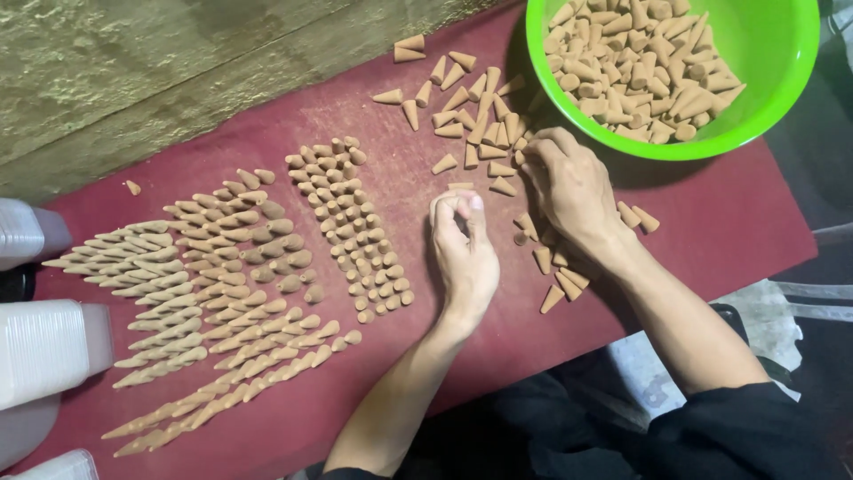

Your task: Arranging incense cones into organized rows on a work surface

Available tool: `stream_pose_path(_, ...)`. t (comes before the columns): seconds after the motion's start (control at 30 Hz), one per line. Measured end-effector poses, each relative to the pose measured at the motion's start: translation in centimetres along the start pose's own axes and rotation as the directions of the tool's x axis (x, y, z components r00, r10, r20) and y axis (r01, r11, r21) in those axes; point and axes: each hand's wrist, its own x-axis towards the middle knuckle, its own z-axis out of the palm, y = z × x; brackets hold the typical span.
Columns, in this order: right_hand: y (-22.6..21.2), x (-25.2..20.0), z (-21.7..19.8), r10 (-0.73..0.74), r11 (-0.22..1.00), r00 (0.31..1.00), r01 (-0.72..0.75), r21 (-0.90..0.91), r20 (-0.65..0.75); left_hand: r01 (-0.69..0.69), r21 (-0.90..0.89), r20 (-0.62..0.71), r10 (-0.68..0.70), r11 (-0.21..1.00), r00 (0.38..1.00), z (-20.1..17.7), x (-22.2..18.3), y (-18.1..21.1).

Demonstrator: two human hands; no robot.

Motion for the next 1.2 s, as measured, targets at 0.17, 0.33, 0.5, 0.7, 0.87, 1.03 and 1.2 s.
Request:
stream_pose_path(0.17,0.9,-2.3,-0.6,-0.025,0.997,0.996,0.019,-0.074,-0.083,0.063,-0.002,-0.134,-0.063,0.998,0.989,1.2,0.3,-2.2)
stream_pose_path(0.33,-0.6,-3.4,-2.6,0.102,0.976,0.987,-0.075,0.206,-0.121,0.023,0.004,-0.119,-0.022,1.000,0.993,2.4,0.2,-2.9)
stream_pose_path(0.5,-1.0,-3.6,-2.6,0.181,0.928,0.976,-0.128,0.349,-0.123,-0.245,0.109,0.150,0.228,0.963,0.962,2.8,-0.2,-3.4)
stream_pose_path(0.7,-0.5,-2.9,-2.0,0.207,0.948,0.965,-0.157,0.275,-0.161,-0.273,0.529,0.105,0.257,0.804,0.961,2.1,-0.2,-3.9)
stream_pose_path(0.87,0.1,-3.8,-1.3,0.245,0.955,0.950,-0.202,0.217,-0.196,-0.099,0.582,-0.009,0.128,0.807,0.992,1.4,0.7,-3.8)
stream_pose_path(1.03,-1.0,-4.1,-1.8,0.187,0.979,0.953,-0.161,0.123,-0.238,-0.086,0.629,0.022,0.093,0.772,0.995,1.3,1.0,-4.4)
stream_pose_path(1.2,-2.4,-4.9,-2.9,0.153,0.987,0.957,-0.137,0.082,-0.246,-0.203,0.732,0.149,0.138,0.651,0.979,0.8,1.0,-5.7)
